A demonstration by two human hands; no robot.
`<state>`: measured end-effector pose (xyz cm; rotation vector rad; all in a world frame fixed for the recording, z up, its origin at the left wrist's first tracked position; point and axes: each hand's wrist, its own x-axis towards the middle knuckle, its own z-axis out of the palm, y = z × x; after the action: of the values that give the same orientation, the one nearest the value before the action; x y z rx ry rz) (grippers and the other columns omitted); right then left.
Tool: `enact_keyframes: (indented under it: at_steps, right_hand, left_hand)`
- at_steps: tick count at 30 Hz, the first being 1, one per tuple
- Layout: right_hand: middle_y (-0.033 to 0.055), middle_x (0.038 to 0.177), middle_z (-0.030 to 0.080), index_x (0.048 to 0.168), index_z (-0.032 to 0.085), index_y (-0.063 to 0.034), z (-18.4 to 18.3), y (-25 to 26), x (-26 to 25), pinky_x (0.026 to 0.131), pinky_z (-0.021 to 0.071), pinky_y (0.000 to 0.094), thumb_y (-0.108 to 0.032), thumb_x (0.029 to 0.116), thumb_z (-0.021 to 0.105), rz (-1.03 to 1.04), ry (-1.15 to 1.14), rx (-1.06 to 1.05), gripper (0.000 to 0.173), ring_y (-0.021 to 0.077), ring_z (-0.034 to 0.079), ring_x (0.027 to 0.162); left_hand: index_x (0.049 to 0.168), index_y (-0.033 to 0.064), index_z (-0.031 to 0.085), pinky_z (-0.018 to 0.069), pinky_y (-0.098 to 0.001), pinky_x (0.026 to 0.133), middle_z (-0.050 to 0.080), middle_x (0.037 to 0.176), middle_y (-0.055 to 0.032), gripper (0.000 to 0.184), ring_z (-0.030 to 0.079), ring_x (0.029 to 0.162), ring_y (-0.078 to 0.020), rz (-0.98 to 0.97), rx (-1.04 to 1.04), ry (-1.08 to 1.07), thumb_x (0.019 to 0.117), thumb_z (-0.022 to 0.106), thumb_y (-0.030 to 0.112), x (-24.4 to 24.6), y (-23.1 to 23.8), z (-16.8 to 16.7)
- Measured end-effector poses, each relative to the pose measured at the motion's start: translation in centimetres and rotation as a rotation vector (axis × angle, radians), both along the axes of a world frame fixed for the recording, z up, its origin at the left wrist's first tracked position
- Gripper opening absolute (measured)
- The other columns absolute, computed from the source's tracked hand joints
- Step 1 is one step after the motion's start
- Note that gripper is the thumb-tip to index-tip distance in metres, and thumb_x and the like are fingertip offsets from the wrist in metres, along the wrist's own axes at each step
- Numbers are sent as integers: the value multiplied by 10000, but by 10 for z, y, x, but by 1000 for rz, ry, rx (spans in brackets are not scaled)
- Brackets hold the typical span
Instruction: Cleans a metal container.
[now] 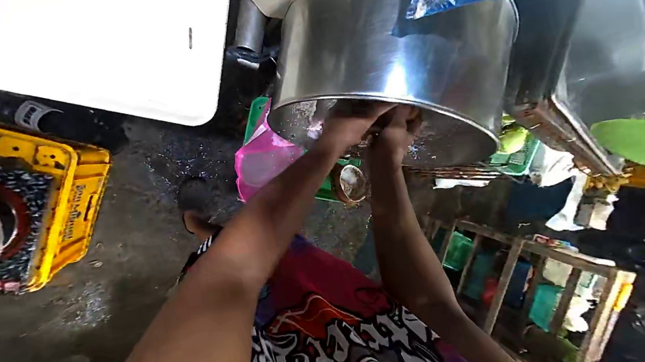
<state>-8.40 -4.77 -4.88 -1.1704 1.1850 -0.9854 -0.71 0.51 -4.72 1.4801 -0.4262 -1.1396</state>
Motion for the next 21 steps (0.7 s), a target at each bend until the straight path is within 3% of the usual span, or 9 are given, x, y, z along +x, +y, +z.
enact_keyframes:
  at_steps: [1,3,5,8,13,14,16,18,21]
  right_hand:
    - [1,769,621,1120,528,-110,5,-2,5,581,574,318,-174,1089,446,25,-30,-10,109,100,626,642]
    - [-49,723,636,1013,563,-144,9,-6,6,591,567,283,-235,1121,304,134,-70,-21,294,55,622,626]
    - [-26,835,638,1091,553,-130,7,-7,0,710,573,300,-290,1133,225,167,-90,52,368,65,630,750]
    - [3,920,637,1151,540,-102,9,-9,2,773,578,321,-252,1132,252,134,-59,100,325,86,643,845]
    - [32,954,641,1153,525,-73,15,-8,-4,820,582,352,-90,1088,358,153,-12,129,180,118,654,901]
    - [34,955,627,1156,512,-81,12,-10,-7,806,576,350,-95,1089,358,151,-15,150,169,120,643,889]
    - [2,848,616,1078,520,-122,10,-13,-8,657,559,297,-152,1102,364,112,58,193,160,91,620,733]
    - [-9,907,597,1135,521,-134,12,-14,-15,698,549,273,-168,1107,375,174,133,226,153,76,604,773]
    - [14,836,596,1075,511,-115,14,-12,-1,623,550,295,-130,1099,379,70,136,213,135,102,604,705]
  left_hand:
    - [1312,34,622,549,-440,931,671,1210,-164,482,665,1053,-235,-65,40,1,959,714,349,6,-5,11]
    - [1372,0,583,487,-463,1041,627,1330,-212,481,621,1207,-290,-142,130,-119,1007,651,306,8,-8,28]
    - [1370,-19,594,375,-549,1133,592,1399,-247,504,524,1352,-373,-169,205,-253,1016,620,338,4,-8,42]
    - [1396,-19,564,344,-572,1145,537,1452,-260,486,453,1407,-402,-220,264,-210,1036,586,307,16,-5,63]
    - [1346,-48,590,369,-563,1122,567,1395,-286,462,494,1360,-413,-167,240,-129,996,654,247,20,4,71]
    - [1343,-60,583,371,-564,1116,563,1390,-296,453,494,1357,-416,-185,246,-95,999,650,229,23,8,76]
    - [1329,-89,574,370,-573,1105,551,1381,-322,422,493,1344,-433,-224,244,-45,1007,640,175,32,15,84]
    - [1310,-100,583,384,-571,1094,564,1356,-327,400,514,1317,-437,-232,228,-24,996,649,140,33,16,81]
    - [1312,-86,589,391,-579,1081,574,1347,-319,423,523,1305,-435,-199,199,-17,981,670,164,23,5,58]
